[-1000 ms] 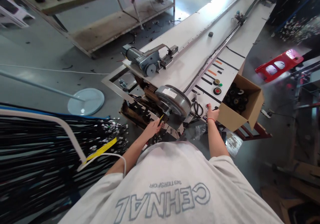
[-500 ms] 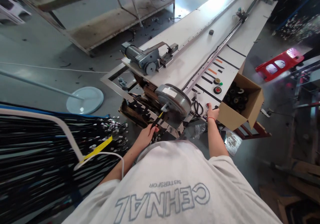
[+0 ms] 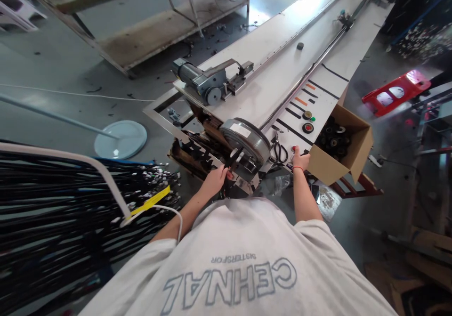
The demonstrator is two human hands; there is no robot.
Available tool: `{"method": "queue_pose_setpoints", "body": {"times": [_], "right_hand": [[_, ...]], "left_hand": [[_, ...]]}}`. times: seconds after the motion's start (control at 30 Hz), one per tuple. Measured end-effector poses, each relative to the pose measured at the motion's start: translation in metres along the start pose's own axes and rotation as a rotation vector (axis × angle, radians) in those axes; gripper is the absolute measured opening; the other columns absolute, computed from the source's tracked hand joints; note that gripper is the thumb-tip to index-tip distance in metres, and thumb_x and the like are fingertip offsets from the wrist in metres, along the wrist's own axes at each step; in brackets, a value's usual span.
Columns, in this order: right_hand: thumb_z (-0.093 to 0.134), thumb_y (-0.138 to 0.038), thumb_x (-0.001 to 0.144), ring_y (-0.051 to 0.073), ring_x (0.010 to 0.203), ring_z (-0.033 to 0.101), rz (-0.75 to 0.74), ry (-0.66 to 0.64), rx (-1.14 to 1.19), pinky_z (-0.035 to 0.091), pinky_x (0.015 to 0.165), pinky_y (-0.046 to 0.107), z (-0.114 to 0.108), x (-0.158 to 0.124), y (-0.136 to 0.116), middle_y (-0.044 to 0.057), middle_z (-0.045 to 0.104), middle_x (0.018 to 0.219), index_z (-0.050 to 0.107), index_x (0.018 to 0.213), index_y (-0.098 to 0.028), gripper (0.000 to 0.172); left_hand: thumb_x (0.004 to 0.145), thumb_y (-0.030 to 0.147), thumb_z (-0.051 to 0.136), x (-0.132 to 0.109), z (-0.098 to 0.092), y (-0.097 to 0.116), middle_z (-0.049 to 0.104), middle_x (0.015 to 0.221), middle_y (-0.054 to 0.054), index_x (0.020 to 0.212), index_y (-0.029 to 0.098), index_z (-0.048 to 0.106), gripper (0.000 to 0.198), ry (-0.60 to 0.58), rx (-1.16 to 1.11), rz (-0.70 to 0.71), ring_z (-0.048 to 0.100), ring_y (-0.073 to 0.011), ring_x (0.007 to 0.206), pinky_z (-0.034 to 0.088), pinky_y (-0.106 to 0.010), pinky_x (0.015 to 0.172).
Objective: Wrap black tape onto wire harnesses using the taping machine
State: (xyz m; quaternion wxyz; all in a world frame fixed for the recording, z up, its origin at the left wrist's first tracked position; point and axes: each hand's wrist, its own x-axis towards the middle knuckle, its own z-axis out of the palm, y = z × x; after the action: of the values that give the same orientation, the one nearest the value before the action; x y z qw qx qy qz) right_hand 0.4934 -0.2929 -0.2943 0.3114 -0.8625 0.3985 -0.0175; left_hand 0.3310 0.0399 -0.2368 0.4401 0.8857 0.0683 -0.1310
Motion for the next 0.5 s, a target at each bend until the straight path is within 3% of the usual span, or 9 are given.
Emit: {"method": "queue_pose_setpoints", "body": {"times": [0.23, 0.37, 0.5], "right_hand": [[0.060, -0.070, 0.078, 0.035, 0.119, 0.059, -0.003, -0.007, 0.005, 0.045, 0.101, 0.045, -0.003, 0.000, 0.000, 0.024, 0.061, 0.126, 0.051, 0.122, -0.011, 0.074], [0.061, -0.068, 0.079, 0.033, 0.120, 0.059, 0.005, -0.020, 0.009, 0.046, 0.100, 0.042, -0.005, -0.001, -0.001, 0.024, 0.061, 0.126, 0.051, 0.123, -0.010, 0.074], [0.063, -0.065, 0.079, 0.034, 0.121, 0.058, 0.004, -0.033, 0.031, 0.045, 0.101, 0.043, -0.006, -0.002, -0.003, 0.025, 0.061, 0.126, 0.051, 0.126, -0.008, 0.075]], "left_hand": [[0.093, 0.049, 0.036, -0.016, -0.001, -0.005, 0.074, 0.103, -0.013, 0.111, 0.018, 0.051, 0.039, 0.030, -0.116, -0.061, 0.070, -0.0264, 0.098, 0.051, -0.037, 0.091], [0.094, 0.049, 0.034, -0.023, 0.001, -0.003, 0.074, 0.099, -0.012, 0.104, 0.019, 0.054, 0.038, 0.081, -0.114, -0.085, 0.071, -0.0257, 0.094, 0.051, -0.035, 0.089], [0.095, 0.049, 0.032, -0.012, 0.001, 0.002, 0.075, 0.096, -0.011, 0.097, 0.020, 0.059, 0.040, 0.075, -0.071, -0.066, 0.070, -0.0262, 0.091, 0.050, -0.034, 0.087]]}}
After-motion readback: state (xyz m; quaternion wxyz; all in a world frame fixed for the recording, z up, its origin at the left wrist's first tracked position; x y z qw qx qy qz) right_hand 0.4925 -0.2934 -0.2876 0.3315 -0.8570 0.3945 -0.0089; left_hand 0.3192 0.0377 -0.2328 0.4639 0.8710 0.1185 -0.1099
